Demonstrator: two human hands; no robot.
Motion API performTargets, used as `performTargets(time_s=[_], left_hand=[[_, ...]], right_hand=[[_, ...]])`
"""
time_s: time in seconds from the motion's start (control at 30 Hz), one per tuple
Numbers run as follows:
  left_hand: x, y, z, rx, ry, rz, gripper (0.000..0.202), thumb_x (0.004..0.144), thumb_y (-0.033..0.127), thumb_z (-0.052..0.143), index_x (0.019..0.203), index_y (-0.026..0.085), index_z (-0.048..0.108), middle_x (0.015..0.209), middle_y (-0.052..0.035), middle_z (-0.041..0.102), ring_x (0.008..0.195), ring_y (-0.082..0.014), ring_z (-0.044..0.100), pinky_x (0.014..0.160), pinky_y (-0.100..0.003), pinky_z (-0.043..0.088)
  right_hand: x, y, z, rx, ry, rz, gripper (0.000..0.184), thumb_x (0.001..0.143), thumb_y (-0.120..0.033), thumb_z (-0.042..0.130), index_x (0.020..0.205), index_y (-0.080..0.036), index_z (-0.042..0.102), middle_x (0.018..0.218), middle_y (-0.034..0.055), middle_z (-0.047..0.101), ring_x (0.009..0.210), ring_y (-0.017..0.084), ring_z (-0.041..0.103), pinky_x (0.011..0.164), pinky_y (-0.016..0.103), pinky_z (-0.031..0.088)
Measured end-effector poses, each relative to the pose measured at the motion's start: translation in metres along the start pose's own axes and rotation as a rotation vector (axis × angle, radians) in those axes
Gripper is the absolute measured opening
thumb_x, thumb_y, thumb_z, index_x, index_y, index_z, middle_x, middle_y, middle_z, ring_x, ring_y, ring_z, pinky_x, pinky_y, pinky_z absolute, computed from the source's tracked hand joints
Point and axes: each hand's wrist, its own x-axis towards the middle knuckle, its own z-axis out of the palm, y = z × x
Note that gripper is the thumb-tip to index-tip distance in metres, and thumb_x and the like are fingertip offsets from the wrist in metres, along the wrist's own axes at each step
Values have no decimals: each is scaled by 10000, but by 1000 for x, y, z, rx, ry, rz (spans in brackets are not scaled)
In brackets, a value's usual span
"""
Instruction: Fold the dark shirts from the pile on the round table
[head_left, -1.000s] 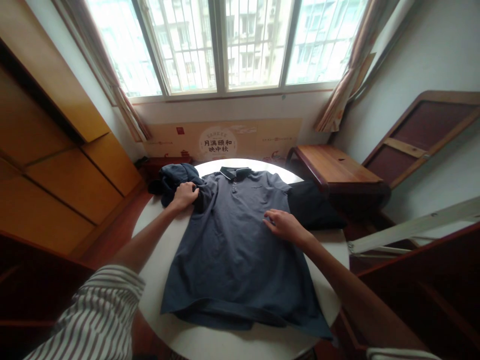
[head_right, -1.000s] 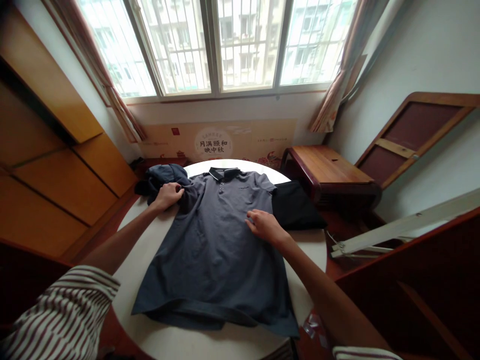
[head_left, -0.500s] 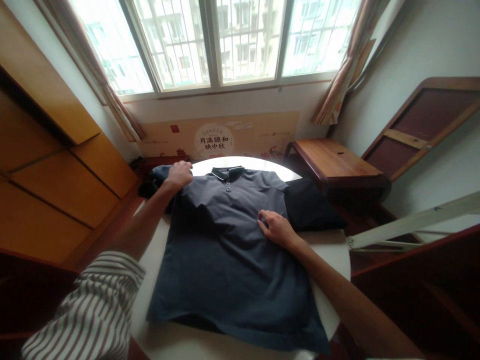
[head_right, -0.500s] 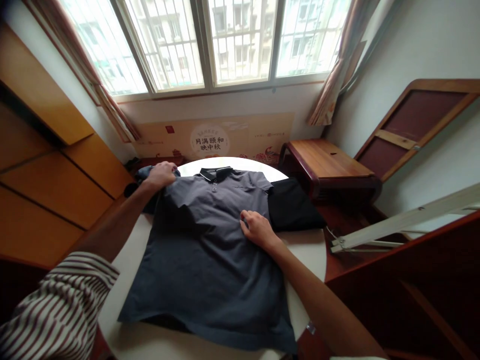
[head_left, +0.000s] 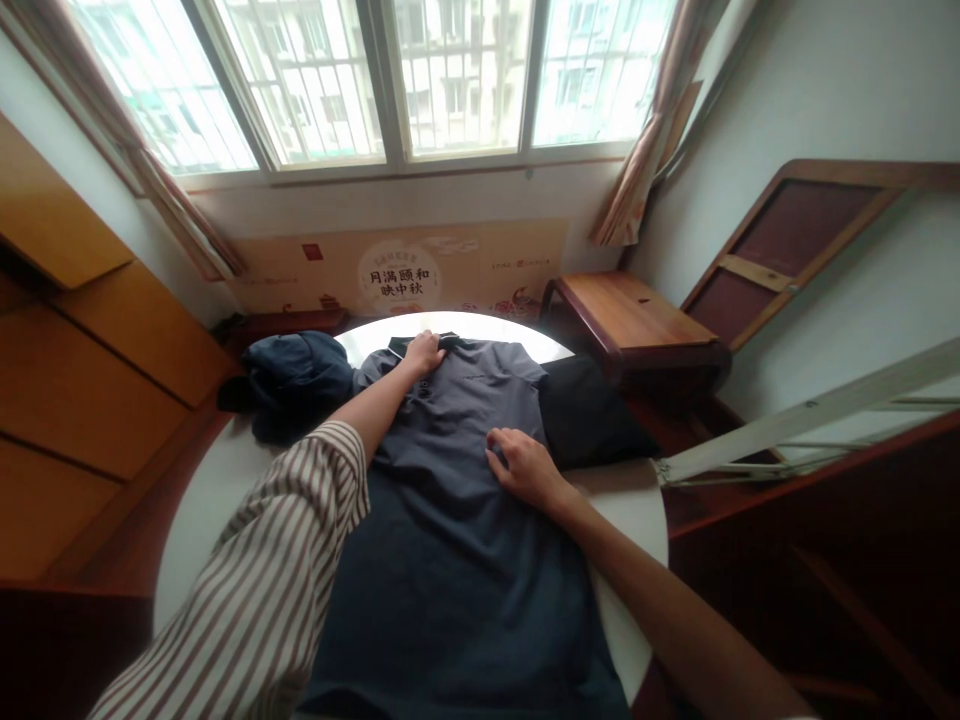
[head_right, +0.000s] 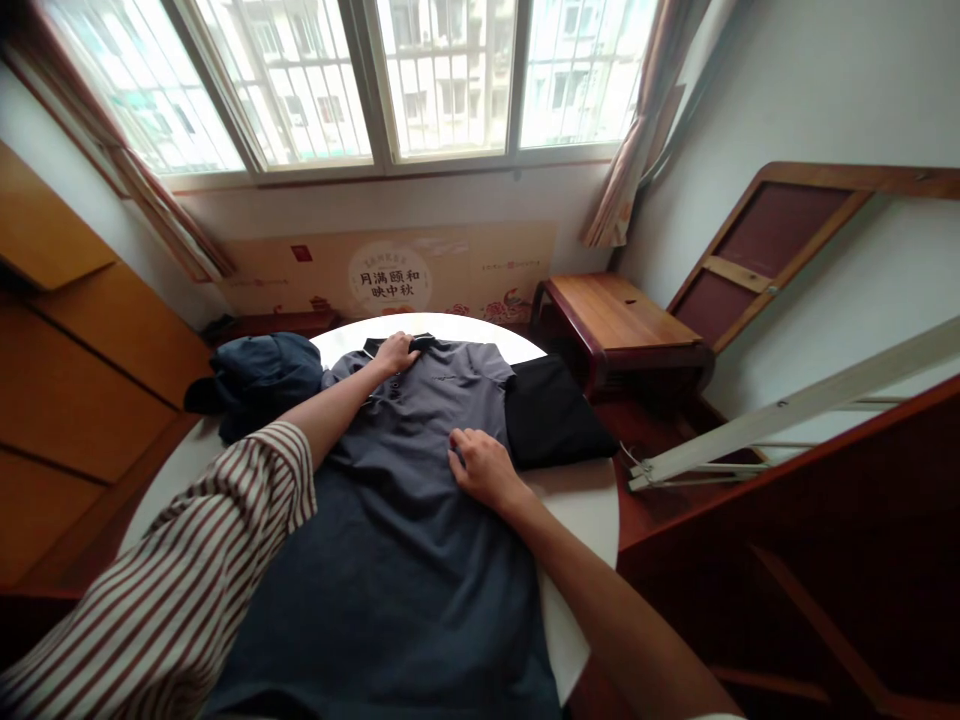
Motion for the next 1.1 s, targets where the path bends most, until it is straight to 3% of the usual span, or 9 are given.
performTargets(time_s=[0.17, 0.33, 0.47, 0.63, 0.73, 0.97, 1.1], left_hand=[[6, -1, 9, -6, 73, -26, 326, 938, 148, 455, 1235, 112, 583, 1245, -183, 537, 1140, -280, 570, 909, -339, 472], [5, -6, 8, 36, 90, -27, 307, 931, 103, 417, 1187, 98, 585, 1213, -209, 537, 1083, -314, 595, 856, -389, 482], [0, -6, 8, 67, 58, 118, 341, 944, 63, 338, 1179, 110, 581, 1144, -180, 592, 1066, -292, 601, 893, -397, 459], [-9, -3, 13, 92, 5, 357, 369, 900, 17, 402, 1190, 146, 592, 1165, -133, 611, 1138, -236, 547, 988, -332, 406], [-12, -4, 15, 109, 8, 425, 385, 887, -1, 407, 1195, 131, 598, 1162, -132, 617, 1124, -230, 541, 980, -319, 416], [-16, -13, 9, 166, 25, 446, 312, 921, 64, 404, 997, 115, 702, 1083, -162, 633, 1071, -266, 564, 903, -375, 462], [-28, -17, -1, 169, 28, 421, 248, 924, 281, 534, 908, 151, 745, 1109, -132, 647, 1098, -281, 566, 910, -384, 456]], right_hand=[[-1, -1, -1, 6, 2, -13, 129, 979, -283, 477, 998, -195, 569, 914, 53, 628, 880, 194, 582, 806, 272, 412], [-1, -1, -2, 2, -4, -6, 130, 977, -284, 478, 1002, -194, 569, 914, 55, 628, 884, 194, 578, 808, 273, 406], [-1, -1, -1, 1, 0, -11, 128, 975, -281, 481, 1004, -194, 571, 921, 55, 630, 888, 193, 576, 813, 274, 405], [-1, -1, -1, -2, 12, -12, 125, 975, -274, 476, 997, -191, 567, 908, 53, 625, 874, 192, 574, 805, 275, 402], [0, -1, 0, 3, 16, -7, 118, 971, -270, 481, 995, -192, 567, 908, 53, 626, 872, 192, 574, 803, 274, 402], [0, 0, 3, 4, 29, 6, 96, 957, -265, 510, 980, -200, 576, 898, 50, 635, 865, 196, 583, 793, 275, 412], [1, 1, 2, 11, 38, 1, 92, 953, -257, 513, 979, -197, 577, 896, 51, 637, 878, 198, 590, 806, 274, 415]])
